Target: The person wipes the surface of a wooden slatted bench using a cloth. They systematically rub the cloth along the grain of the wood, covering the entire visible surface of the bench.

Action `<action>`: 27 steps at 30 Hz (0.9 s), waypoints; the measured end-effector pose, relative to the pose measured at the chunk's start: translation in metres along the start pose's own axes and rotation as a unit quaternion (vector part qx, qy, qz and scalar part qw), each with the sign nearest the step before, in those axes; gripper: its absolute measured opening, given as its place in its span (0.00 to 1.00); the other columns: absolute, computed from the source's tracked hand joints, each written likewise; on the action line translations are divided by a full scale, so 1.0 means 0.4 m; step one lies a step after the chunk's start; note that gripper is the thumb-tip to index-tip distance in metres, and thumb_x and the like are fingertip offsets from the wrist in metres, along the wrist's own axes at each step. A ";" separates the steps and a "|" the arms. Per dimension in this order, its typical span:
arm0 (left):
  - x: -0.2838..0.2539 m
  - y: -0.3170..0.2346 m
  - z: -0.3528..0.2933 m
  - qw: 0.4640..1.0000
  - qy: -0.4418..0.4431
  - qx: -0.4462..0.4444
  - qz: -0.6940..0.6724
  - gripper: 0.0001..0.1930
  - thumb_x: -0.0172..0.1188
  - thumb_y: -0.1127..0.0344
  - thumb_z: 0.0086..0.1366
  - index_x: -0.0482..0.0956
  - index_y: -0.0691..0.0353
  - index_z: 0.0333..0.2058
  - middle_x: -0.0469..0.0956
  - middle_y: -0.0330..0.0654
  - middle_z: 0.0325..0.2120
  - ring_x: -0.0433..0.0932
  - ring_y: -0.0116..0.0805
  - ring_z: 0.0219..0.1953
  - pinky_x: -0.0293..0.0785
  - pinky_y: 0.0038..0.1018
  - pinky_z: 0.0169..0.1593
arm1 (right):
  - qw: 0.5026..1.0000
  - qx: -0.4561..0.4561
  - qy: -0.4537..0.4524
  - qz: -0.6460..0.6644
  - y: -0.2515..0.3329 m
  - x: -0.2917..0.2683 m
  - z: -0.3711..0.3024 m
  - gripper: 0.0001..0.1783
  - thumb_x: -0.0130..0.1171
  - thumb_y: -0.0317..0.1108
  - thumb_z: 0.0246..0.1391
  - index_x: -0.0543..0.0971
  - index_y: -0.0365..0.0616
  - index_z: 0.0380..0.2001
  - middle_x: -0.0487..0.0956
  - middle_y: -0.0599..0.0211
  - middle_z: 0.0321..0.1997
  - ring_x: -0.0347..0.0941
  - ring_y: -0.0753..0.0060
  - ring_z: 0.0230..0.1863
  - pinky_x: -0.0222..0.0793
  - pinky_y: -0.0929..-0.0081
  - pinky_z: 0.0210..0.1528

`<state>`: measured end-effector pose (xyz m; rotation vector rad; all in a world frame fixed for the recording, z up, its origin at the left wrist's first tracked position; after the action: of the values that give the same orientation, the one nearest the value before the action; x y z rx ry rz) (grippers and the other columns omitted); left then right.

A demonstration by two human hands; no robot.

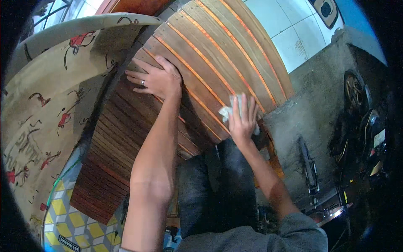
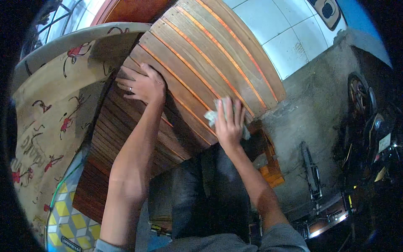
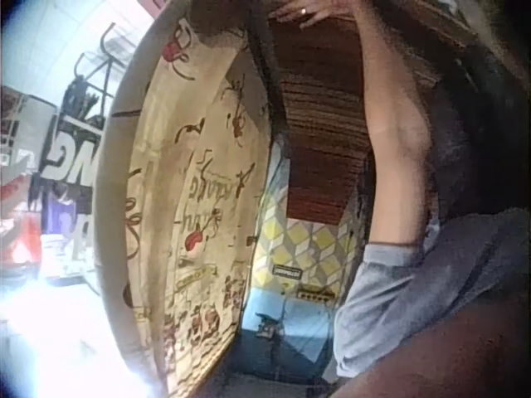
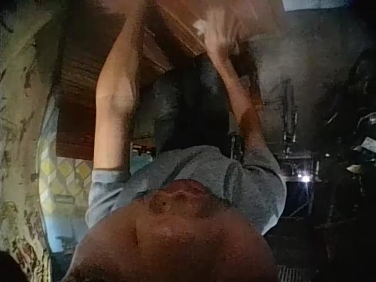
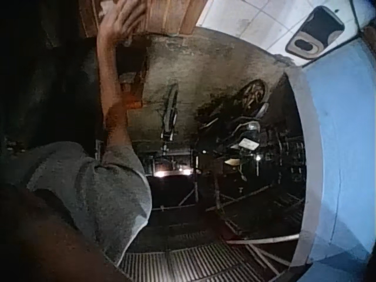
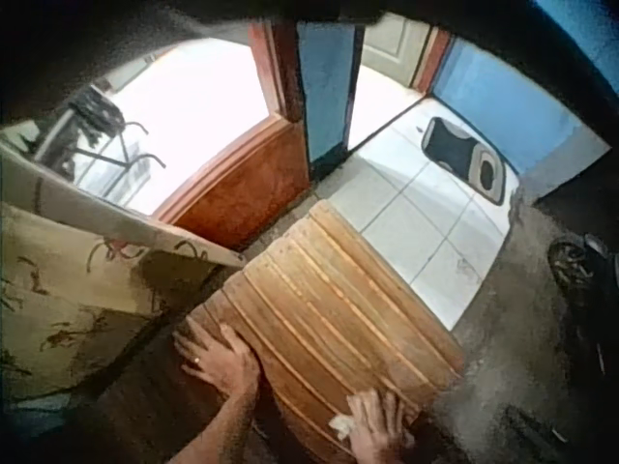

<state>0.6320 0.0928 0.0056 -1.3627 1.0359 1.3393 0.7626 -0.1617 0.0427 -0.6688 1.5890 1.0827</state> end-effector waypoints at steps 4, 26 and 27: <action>-0.025 0.013 0.026 0.999 -0.007 -0.011 0.035 0.39 0.38 0.38 0.69 0.46 0.56 0.70 0.43 0.68 0.68 0.43 0.63 0.71 0.42 0.64 0.66 | 0.993 -0.050 -0.076 0.069 0.174 0.042 0.298 0.27 0.57 0.30 0.52 0.72 0.40 0.58 0.65 0.56 0.67 0.62 0.44 0.66 0.60 0.39 0.62; -0.006 0.001 0.014 0.999 0.019 -0.018 0.043 0.39 0.35 0.38 0.70 0.43 0.56 0.71 0.40 0.68 0.68 0.42 0.63 0.71 0.40 0.64 0.67 | 0.995 0.083 -0.051 -0.014 -0.049 -0.019 0.156 0.31 0.61 0.29 0.52 0.68 0.39 0.61 0.61 0.47 0.69 0.54 0.33 0.69 0.54 0.40 0.67; 0.000 0.000 0.011 0.999 0.014 -0.014 0.044 0.39 0.35 0.38 0.70 0.44 0.56 0.71 0.41 0.68 0.68 0.42 0.63 0.71 0.41 0.64 0.67 | 0.997 0.055 -0.055 -0.006 -0.022 -0.008 0.214 0.29 0.59 0.29 0.53 0.70 0.38 0.60 0.64 0.48 0.67 0.57 0.35 0.67 0.56 0.42 0.66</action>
<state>0.6313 0.0970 0.0056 -1.3742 1.1101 1.4069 0.8089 -0.0893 0.0397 -0.5363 1.5362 0.9983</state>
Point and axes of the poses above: each hand's wrist, its own z-axis towards the middle knuckle, its own x-axis out of the palm, y = z × x, the point moved 6 cm from there along z, towards the middle knuckle
